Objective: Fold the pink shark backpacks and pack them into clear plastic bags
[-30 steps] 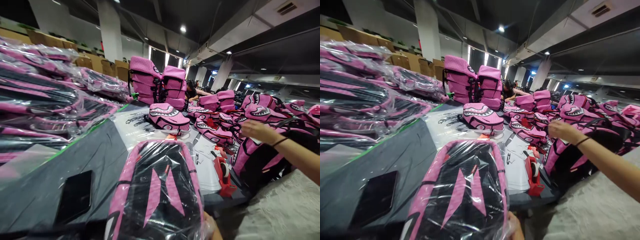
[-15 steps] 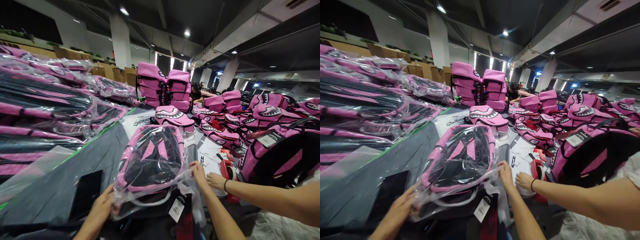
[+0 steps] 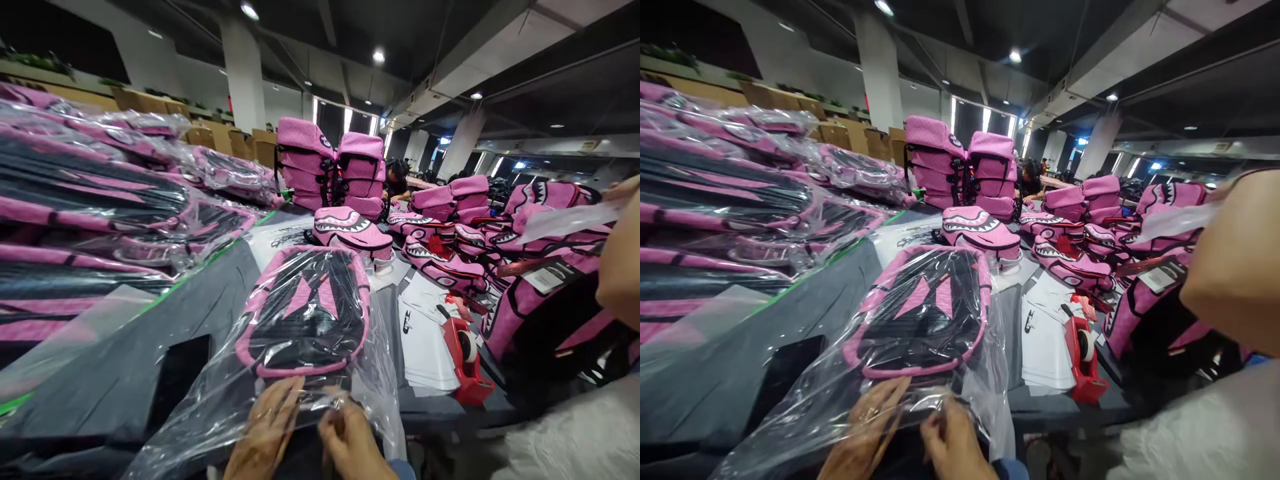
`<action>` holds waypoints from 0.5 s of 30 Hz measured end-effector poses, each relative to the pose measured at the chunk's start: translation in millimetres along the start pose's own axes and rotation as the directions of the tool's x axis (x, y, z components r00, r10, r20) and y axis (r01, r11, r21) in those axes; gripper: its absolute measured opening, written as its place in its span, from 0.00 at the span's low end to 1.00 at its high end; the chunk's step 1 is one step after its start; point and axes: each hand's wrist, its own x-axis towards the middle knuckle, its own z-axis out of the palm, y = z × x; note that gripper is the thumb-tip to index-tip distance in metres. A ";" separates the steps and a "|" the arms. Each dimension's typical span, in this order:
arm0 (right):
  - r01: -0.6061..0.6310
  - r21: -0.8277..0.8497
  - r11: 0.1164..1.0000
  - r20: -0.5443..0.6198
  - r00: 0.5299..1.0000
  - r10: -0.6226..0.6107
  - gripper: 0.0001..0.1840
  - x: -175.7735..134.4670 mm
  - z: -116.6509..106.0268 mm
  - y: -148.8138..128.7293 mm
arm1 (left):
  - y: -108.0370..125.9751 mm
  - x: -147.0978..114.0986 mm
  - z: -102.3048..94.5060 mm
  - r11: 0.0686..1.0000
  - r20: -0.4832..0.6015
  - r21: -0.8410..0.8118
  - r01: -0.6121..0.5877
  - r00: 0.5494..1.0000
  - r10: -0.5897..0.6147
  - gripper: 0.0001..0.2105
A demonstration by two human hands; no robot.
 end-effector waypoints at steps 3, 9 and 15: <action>0.255 -0.254 0.933 -0.237 0.919 -0.316 0.26 36.3 -20.0 -16.1 | -20.2 31.7 -6.3 0.925 -0.120 0.333 -0.181 0.965 0.232 0.27; 0.360 -0.568 0.741 -0.073 0.874 -0.480 0.39 63.9 -11.1 1.6 | -50.2 41.9 -5.9 0.862 0.005 0.436 -0.259 0.958 0.285 0.22; 0.292 -0.746 0.598 0.093 0.935 -0.341 0.29 101.3 -11.5 -18.0 | -61.5 69.0 0.6 0.948 0.452 0.217 -0.233 0.885 0.113 0.19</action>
